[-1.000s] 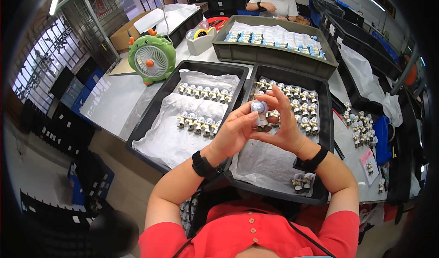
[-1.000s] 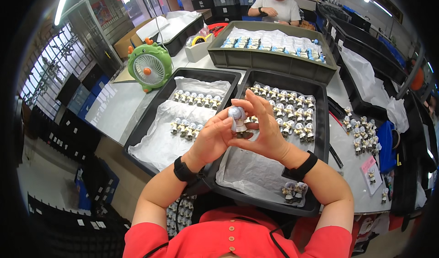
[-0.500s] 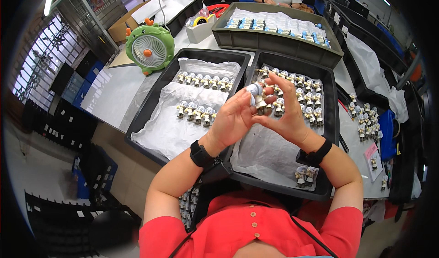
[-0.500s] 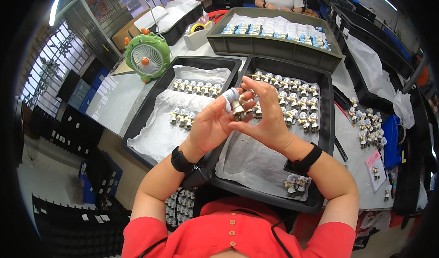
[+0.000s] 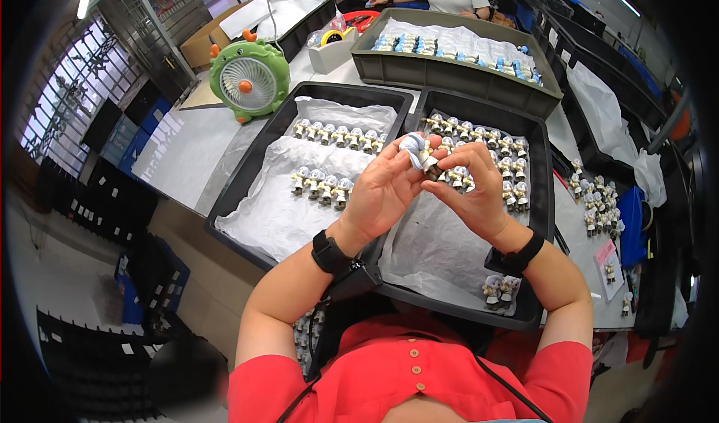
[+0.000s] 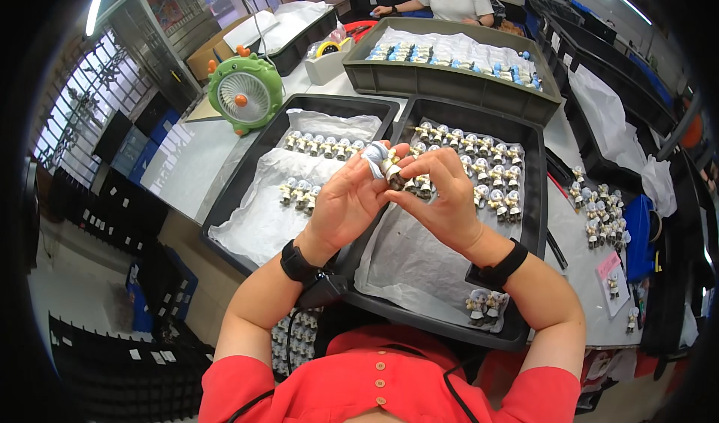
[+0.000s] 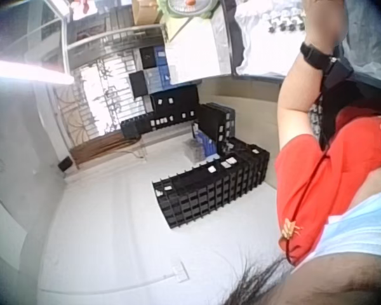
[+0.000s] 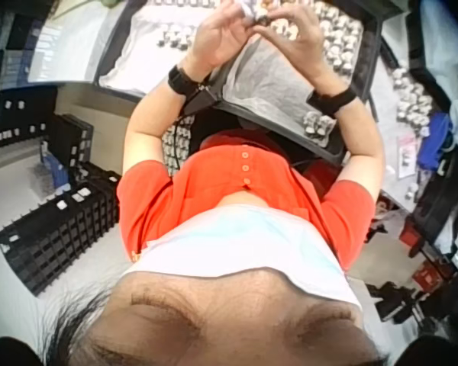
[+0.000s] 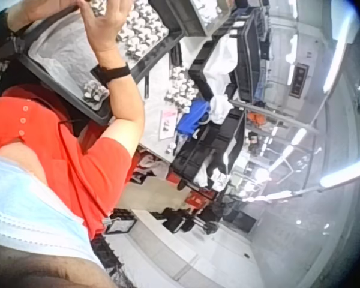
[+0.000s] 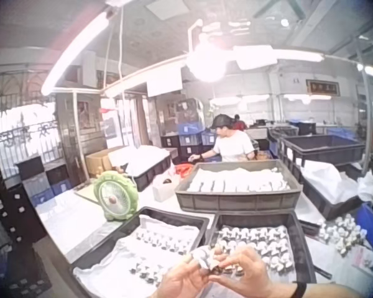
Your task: The person picks up small cylindrical components from a tray and assembles them by hand, twisting parts together. They place the assembled units into a second tray lined with white paper. The process is repeated continuously throughout the clip.
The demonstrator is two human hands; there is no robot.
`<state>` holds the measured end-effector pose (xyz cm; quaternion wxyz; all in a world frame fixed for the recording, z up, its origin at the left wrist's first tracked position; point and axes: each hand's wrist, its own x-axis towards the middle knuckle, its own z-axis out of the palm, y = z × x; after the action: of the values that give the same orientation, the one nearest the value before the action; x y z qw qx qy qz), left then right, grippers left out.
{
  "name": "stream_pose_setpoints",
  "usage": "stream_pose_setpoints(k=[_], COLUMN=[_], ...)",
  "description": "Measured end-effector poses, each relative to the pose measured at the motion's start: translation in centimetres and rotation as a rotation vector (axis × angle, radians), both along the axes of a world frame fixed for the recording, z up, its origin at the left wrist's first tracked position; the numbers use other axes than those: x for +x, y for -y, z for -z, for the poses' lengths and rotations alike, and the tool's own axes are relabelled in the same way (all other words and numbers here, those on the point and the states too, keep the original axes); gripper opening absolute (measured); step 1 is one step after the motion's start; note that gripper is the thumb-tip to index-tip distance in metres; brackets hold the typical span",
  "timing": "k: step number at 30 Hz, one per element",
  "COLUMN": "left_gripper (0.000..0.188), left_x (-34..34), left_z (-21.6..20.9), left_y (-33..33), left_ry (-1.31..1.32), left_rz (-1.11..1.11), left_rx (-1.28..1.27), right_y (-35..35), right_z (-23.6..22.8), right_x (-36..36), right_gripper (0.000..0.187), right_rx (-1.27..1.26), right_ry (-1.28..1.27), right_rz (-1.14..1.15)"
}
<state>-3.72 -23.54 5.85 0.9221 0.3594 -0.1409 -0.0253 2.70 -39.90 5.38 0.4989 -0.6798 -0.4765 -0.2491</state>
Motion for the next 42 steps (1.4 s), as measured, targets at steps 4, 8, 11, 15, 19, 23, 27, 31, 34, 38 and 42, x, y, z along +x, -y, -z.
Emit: stream_pose_setpoints(k=[4,8,11,15,19,23,27,31,34,38,42], left_gripper=[0.042,0.042,0.043,0.047,0.05,0.049,0.049,0.049,0.049,0.051,0.057], left_x=[0.1,0.3,0.2,0.1,0.1,0.2,0.1,-0.1,0.2,0.1,0.2], left_z=[0.1,0.6,0.3,0.1,0.3,0.5,0.1,0.1,0.6,0.5,0.6], left_y=[-0.1,-0.5,-0.5,-0.3,-0.6,-0.4,0.0,-0.2,-0.4,-0.4,-0.1], left_ry=[-0.001,-0.012,-0.012,-0.003,-0.008,-0.01,0.014,0.009,0.009,0.032,0.041], left_rz=[0.031,0.085,0.057,-0.033,-0.037,-0.105,-0.127,-0.102,-0.066,-0.041,-0.156], left_rx=[-0.024,-0.075,-0.043,-0.013,0.004,0.114,0.161,0.175,0.151,0.126,0.298], right_y=[0.0,0.0,0.0,-0.3,-0.4,-0.4,-0.4,-0.3,-0.3,-0.2,-0.3], right_z=[0.0,0.1,0.2,0.4,0.6,0.7,1.1,1.0,0.8,0.7,1.0], right_x=[-0.1,0.0,-0.2,0.1,0.4,0.5,0.4,-0.1,-0.2,-0.4,-0.4], right_gripper=[0.032,0.034,0.041,0.052,0.054,0.05,0.046,0.042,0.041,0.04,0.04], right_rx=[0.008,0.005,0.008,0.045,0.04,0.053,0.056,0.008,-0.003,-0.012,0.013], right_ry=[0.002,0.035,-0.019,-0.12,-0.18,-0.224,-0.381,-0.553,-0.597,-0.62,-0.665], right_rz=[-0.032,-0.037,-0.018,-0.007,-0.021,-0.079,-0.173,-0.275,-0.305,-0.309,-0.34])
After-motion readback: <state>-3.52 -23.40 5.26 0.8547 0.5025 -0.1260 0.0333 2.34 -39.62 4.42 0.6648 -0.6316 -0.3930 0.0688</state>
